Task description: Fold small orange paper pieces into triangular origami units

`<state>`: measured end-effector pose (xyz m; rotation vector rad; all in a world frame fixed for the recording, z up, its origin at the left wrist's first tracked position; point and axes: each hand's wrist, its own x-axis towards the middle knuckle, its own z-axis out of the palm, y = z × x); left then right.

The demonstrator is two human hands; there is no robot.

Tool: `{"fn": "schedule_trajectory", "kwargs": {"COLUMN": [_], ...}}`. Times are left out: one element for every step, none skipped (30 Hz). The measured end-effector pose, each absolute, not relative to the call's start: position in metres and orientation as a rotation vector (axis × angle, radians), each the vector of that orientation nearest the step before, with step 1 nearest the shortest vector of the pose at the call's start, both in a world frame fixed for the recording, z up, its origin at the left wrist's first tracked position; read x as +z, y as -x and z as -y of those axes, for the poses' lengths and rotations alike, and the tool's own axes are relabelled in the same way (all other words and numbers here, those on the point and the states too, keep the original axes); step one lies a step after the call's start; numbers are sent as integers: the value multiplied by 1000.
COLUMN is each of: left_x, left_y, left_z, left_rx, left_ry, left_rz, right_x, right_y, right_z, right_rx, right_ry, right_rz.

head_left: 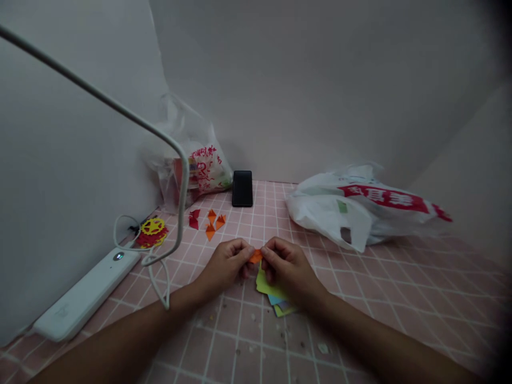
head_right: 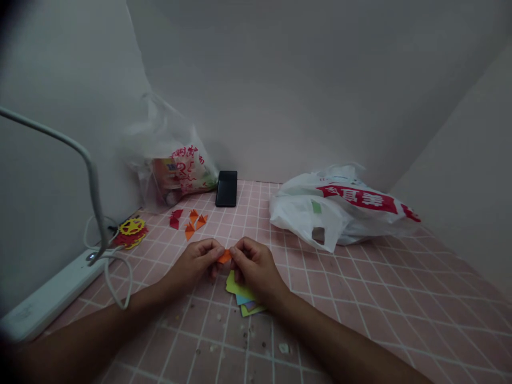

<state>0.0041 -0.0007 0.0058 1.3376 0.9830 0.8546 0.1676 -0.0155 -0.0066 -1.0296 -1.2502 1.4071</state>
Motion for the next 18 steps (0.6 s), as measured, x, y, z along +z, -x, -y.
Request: {"fn": "schedule_trajectory", "kwargs": {"left_x": [6,6,5,5,4,3,3,3,3,3,4,4,5,6,7,7,8,8], "left_y": [-4,-4,-3,-3,-3,-3,-3,-3,-3,-3,-3,-3,-4,-4,-3,-3,-3,-3], "left_z": [0,0,0,-1,-1,-1,-1,-2,-2,-1,-1,-1,-1,0,0,0,-1,-1], "left_rx": [861,865,867,870,872,873,873,867,858,848,843,846,855,867,879,890,892,891], "left_ry": [-1354,-1365,-1370,-1366,-1355,-1339,-1319,-1305,-1301,-1304,-1308,-1309,-1307,-1301,-1292,-1285,-1283,-1286], "left_rz": [-979,-970,-959,-949,-939,-926,-912,-899,-886,-874,-867,-865,-870,-878,-887,-895,-898,-896], "right_x": [-6,-6,-5,-5,-4,-3,-3,-2,-1,0,1,2,4,6,8,10,11,13], "right_y": [-167,-167,-167,-167,-167,-167,-168,-168,-167,-167,-166,-165,-165,-164,-164,-164,-164,-165], "right_z": [16,16,17,17,17,17,17,17,17,17,17,17,17,17,16,14,13,12], "right_rx": [1419,1434,1448,1456,1457,1445,1426,1400,1371,1346,1324,1310,1301,1297,1301,1309,1325,1341], "right_ry": [1024,1016,1007,1001,1001,1007,1016,1025,1033,1038,1040,1039,1036,1032,1028,1025,1026,1031], "right_rz": [1244,1232,1218,1202,1192,1187,1189,1198,1213,1229,1245,1259,1271,1283,1294,1306,1326,1356]}}
